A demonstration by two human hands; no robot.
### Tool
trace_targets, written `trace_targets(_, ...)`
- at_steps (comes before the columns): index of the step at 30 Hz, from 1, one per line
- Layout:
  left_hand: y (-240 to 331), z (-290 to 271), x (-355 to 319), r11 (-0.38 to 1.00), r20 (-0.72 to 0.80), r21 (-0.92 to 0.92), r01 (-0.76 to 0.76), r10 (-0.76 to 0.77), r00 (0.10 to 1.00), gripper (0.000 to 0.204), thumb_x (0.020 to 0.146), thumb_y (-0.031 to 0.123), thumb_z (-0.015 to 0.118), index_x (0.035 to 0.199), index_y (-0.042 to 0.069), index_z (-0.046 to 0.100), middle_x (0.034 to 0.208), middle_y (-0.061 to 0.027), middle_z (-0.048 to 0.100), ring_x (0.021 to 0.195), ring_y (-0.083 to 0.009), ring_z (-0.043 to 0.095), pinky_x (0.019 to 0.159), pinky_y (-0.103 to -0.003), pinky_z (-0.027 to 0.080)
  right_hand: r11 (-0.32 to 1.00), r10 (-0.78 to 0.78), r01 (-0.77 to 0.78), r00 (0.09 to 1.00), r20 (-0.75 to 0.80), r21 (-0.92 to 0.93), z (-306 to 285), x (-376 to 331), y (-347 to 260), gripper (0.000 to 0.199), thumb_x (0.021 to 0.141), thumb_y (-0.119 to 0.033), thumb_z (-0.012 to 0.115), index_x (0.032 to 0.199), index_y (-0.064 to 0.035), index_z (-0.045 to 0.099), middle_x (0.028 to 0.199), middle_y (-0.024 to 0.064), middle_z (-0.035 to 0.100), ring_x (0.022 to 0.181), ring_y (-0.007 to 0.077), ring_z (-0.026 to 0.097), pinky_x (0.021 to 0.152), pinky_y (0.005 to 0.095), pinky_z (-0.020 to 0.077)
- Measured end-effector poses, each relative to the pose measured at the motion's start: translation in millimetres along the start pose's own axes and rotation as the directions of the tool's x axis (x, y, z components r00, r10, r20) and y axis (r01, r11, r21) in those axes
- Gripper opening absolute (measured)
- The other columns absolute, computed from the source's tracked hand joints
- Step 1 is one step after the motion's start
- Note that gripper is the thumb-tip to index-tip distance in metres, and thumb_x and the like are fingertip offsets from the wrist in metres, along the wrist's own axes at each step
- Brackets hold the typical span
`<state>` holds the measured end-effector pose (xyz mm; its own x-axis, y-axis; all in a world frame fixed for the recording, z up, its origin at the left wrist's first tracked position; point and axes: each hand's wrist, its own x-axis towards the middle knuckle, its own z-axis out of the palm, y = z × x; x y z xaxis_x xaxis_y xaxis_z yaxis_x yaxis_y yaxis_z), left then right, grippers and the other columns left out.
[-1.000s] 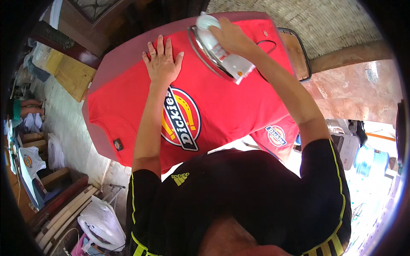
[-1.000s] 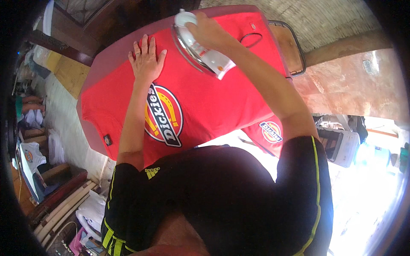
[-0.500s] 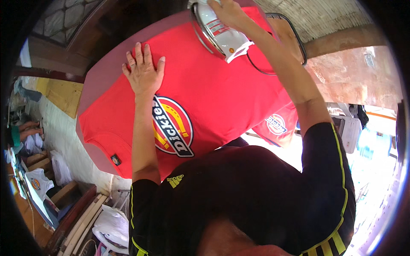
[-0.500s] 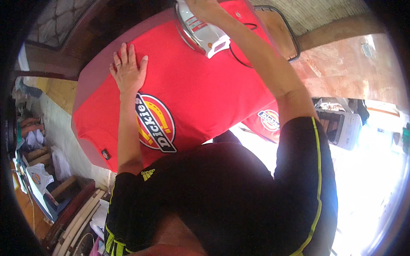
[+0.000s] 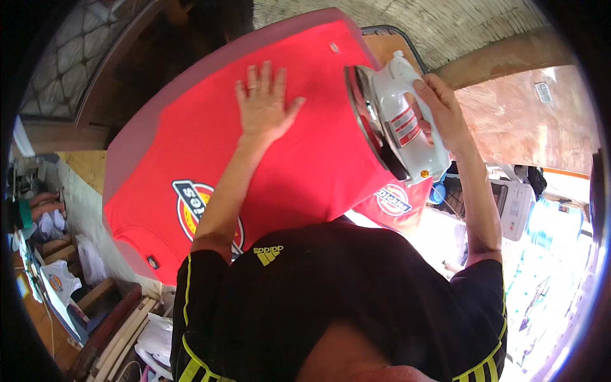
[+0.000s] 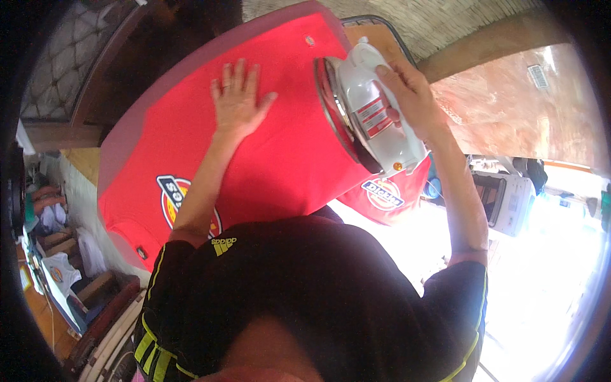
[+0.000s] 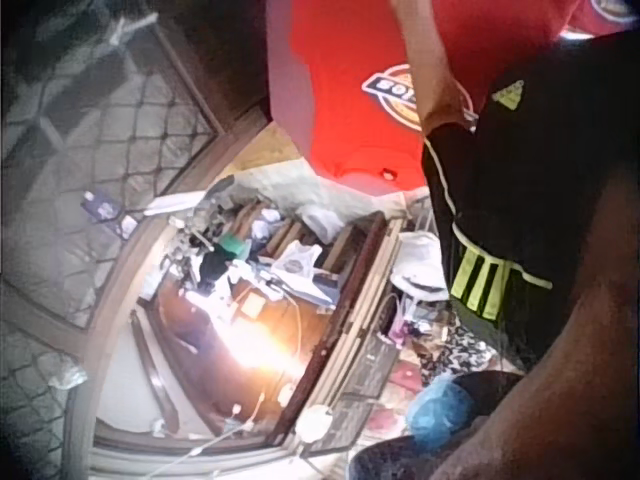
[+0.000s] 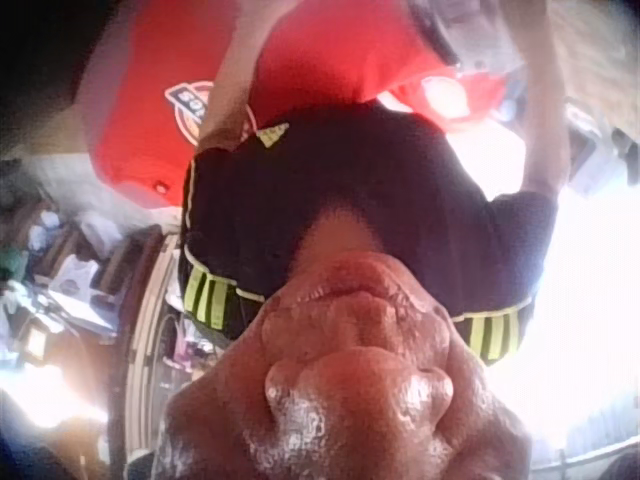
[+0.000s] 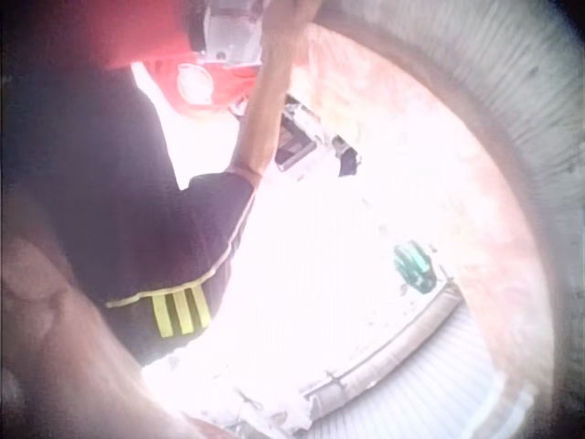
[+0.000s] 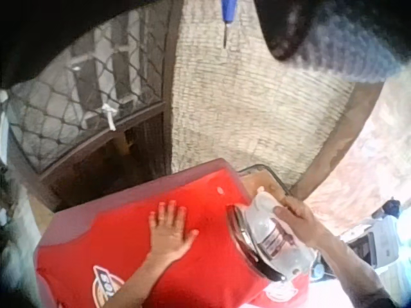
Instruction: The person irons a red Dickies t-shirt on a pink ironing board. They systematically smooth the fabric and use a white steam iron to press the front, sleeves, and back of the shirt, frequently adjusting the garment's position to ensure even coverage.
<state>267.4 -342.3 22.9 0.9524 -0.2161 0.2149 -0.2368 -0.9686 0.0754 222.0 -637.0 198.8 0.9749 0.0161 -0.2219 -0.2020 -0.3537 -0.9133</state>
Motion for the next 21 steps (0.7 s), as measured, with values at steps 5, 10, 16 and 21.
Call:
trace_targets(5, 95, 12, 23, 0.960, 0.018, -0.137, -0.246, 0.250, 0.968, 0.077, 0.093, 0.066, 0.042, 0.151, 0.014, 0.036, 0.161, -0.0137, 0.021, 0.149, -0.0387, 0.014, 0.117, -0.062, 0.011, 0.997, 0.033, -0.040, 0.992, -0.122, -0.059, -65, 49, 18, 0.036, 0.098, -0.038, 0.058, 0.088, -0.0042, 0.053, 0.068, 0.0028, 0.052, 0.053, 0.0091, 0.048, 0.045, 0.0259, 0.0375)
trace_targets(10, 132, 8, 1, 0.850, 0.021, -0.278, -0.447, 0.470, 0.882, 0.074, 0.092, 0.057, 0.052, 0.150, 0.013, 0.038, 0.160, -0.0143, 0.022, 0.148, -0.0396, 0.017, 0.116, -0.062, 0.016, 0.973, -0.065, 0.050, 0.996, -0.059, -0.225, -96, 126, 50, 0.037, 0.098, -0.040, 0.058, 0.087, -0.0050, 0.053, 0.067, 0.0020, 0.052, 0.053, 0.0100, 0.048, 0.046, 0.0267, 0.0390)
trace_targets(16, 131, -10, -59, 0.680, -0.041, -0.571, -0.459, 0.535, 0.844, 0.041, 0.090, 0.034, 0.065, 0.124, 0.011, 0.063, 0.145, -0.0077, 0.046, 0.140, -0.0301, 0.036, 0.111, -0.053, 0.031, 0.976, -0.008, -0.013, 0.995, -0.099, -0.216, -105, 175, 75, 0.033, 0.098, -0.039, 0.059, 0.087, -0.0086, 0.052, 0.067, 0.0004, 0.050, 0.049, 0.0088, 0.043, 0.043, 0.0268, 0.0348)
trace_targets(21, 101, -24, -110, 0.634, -0.126, -0.738, -0.230, 0.205, 0.971, 0.023, 0.079, 0.002, 0.072, 0.102, 0.008, 0.071, 0.110, -0.0056, 0.067, 0.109, -0.0286, 0.064, 0.091, -0.041, 0.051, 0.993, -0.009, -0.005, 0.993, -0.116, -0.118, -105, 181, 97, 0.032, 0.097, -0.037, 0.060, 0.092, -0.0056, 0.054, 0.071, 0.0033, 0.053, 0.057, 0.0115, 0.048, 0.049, 0.0288, 0.0399)
